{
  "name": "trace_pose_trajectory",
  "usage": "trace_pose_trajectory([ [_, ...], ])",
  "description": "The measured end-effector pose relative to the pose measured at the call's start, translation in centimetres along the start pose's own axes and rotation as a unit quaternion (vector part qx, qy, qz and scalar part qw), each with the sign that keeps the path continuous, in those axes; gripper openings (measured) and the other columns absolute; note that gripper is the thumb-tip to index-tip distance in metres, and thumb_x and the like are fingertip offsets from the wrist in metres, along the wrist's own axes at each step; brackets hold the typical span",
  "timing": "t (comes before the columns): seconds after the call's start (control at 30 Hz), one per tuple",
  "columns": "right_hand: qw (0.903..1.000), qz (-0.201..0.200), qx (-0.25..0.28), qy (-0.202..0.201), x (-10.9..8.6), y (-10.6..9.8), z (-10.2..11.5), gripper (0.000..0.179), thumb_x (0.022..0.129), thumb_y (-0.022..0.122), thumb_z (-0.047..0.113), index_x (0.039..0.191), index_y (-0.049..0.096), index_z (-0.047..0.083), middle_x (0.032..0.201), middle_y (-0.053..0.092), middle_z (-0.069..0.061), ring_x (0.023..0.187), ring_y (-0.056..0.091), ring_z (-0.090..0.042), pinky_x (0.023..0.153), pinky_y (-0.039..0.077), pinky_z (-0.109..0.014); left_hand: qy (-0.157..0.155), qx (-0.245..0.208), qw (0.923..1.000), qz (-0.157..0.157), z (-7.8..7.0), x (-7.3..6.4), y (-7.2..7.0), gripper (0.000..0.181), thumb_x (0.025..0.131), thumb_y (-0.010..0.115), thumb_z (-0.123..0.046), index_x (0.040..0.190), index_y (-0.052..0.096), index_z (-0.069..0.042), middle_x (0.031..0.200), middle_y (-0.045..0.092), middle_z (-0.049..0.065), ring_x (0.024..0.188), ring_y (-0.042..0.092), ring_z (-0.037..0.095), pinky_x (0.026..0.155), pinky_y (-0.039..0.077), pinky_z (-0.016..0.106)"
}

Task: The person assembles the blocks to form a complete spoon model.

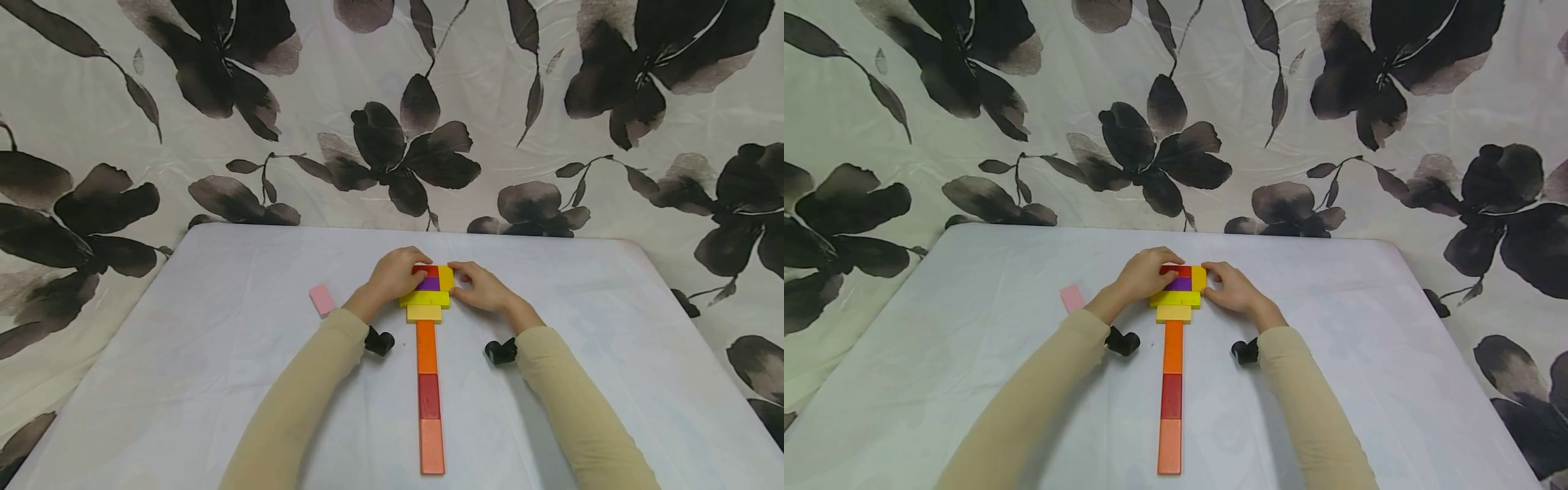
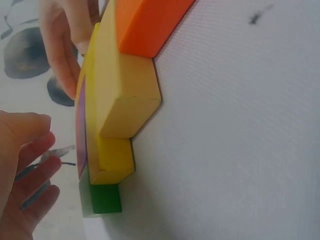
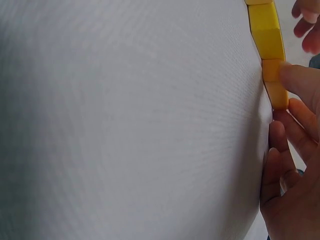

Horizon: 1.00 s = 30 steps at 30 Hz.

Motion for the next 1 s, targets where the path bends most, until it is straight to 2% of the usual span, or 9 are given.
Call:
trace_pose_trajectory([
  [0.17, 1.0, 0.001, -0.001, 0.001, 0.0, 0.0, 0.0, 0.058, 0.089, 0.058, 0.022, 0.141, 0.035, 0.011, 0.137, 0.042, -0.013, 0.116, 0.046, -0.029, 0.103, 0.036, -0.047, 0.013, -0.004, 0.9999, -0.003, -0.1, -0.9, -0.8, 0.027, 0.087, 0.063, -0.022, 0.113, 0.067, -0.016, 0.113, 0.062, 0.001, 0.105, 0.055, 0.018, 0.096, 0.045, 0.035],
  [0.37, 1.0, 0.0, -0.001, 0.004, 0.0, 0.1, 0.0, 0.058, 0.089, 0.058, 0.022, 0.141, 0.035, 0.012, 0.138, 0.042, -0.013, 0.116, 0.046, -0.029, 0.103, 0.036, -0.047, 0.005, -0.007, 0.9999, -0.007, 0.9, -2.4, -1.9, 0.028, 0.085, 0.065, -0.021, 0.113, 0.067, -0.016, 0.112, 0.061, -0.001, 0.106, 0.055, 0.018, 0.096, 0.044, 0.036],
  [0.77, 1.0, -0.002, -0.01, -0.001, 0.0, 0.1, 0.2, 0.058, 0.088, 0.058, 0.022, 0.141, 0.035, 0.011, 0.136, 0.043, -0.014, 0.115, 0.047, -0.029, 0.103, 0.036, -0.046, 0.007, -0.018, 0.9988, -0.045, 4.5, -5.6, -4.9, 0.029, 0.084, 0.067, -0.018, 0.112, 0.066, -0.017, 0.112, 0.062, -0.001, 0.107, 0.056, 0.02, 0.095, 0.045, 0.039],
  [1.0, 0.9999, -0.001, -0.008, 0.009, 0.0, 0.1, 0.0, 0.058, 0.089, 0.058, 0.023, 0.141, 0.035, 0.013, 0.138, 0.041, -0.013, 0.117, 0.046, -0.029, 0.103, 0.035, -0.047, -0.008, -0.027, 0.9991, -0.031, 6.9, -7.9, -5.9, 0.031, 0.083, 0.066, -0.019, 0.114, 0.065, -0.017, 0.117, 0.06, 0.001, 0.113, 0.053, 0.024, 0.097, 0.042, 0.044],
])
Point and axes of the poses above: each hand's wrist, its own x-axis towards the middle knuckle, its own y-axis out of the palm, z = x × y, the point moved 8 cm from there along x, towards the middle knuckle
